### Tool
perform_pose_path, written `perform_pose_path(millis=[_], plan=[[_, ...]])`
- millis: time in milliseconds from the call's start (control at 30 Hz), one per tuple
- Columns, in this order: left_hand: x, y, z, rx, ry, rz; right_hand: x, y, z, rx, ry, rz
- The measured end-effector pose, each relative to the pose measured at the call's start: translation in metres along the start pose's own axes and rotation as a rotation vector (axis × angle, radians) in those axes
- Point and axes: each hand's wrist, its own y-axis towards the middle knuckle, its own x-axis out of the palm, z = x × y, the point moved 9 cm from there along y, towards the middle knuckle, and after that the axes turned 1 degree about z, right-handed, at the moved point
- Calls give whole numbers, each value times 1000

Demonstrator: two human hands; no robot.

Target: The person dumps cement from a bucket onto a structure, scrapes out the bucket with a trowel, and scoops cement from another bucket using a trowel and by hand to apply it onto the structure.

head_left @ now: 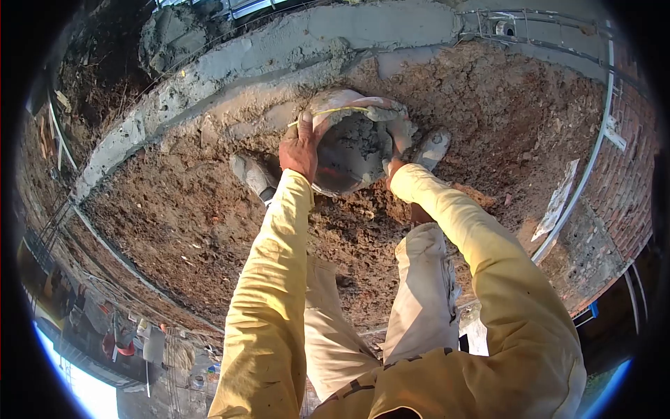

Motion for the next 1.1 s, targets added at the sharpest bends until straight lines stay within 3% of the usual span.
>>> perform_pose_path(millis=[133, 200, 300, 367, 467, 500, 533, 600, 667, 733, 767, 867, 900, 967, 1100], plan=[[-15, 19, 12, -49, 29, -4, 37, -6, -18, -115, 144, -66], [-17, 18, 9, -15, -11, 24, 88, 27, -14, -179, 66, -125], [-15, 15, 15, -7, 27, 39, 112, 55, -46, -400, 130, 195], [-25, 21, 8, -42, 142, 45, 76, 9, -80, -428, 300, 7], [-30, 18, 19, -85, 520, 78, 81, -12, -92, -510, 550, -195], [-20, 15, 16, -38, 205, 79, 82, -24, -91, -546, 662, -219], [-19, 15, 15, -69, 270, 54, 82, -34, -88, -581, 774, -244], [-24, 14, 15, -136, 397, 7, 77, -39, -80, -703, 731, -129], [-40, 21, 5, -183, 421, 3, 24, -82, -77, -728, 761, -188], [-43, 27, 3, -175, 428, 9, 9, -88, -68, -859, 471, 111], [-47, 29, 2, -210, 527, 8, 8, -88, -58, -808, 480, 56], [-36, 29, 3, -178, 393, -46, -7, -103, -40, -717, 597, -145], [-45, 31, 9, -162, 605, -12, -10, -110, -36, -677, 651, -235], [-51, 33, 11, -108, 625, 23, -30, -148, -35, -536, 897, -538], [-27, 18, 29, -171, 528, 1, -57, -172, -13, -529, 1015, -579]])
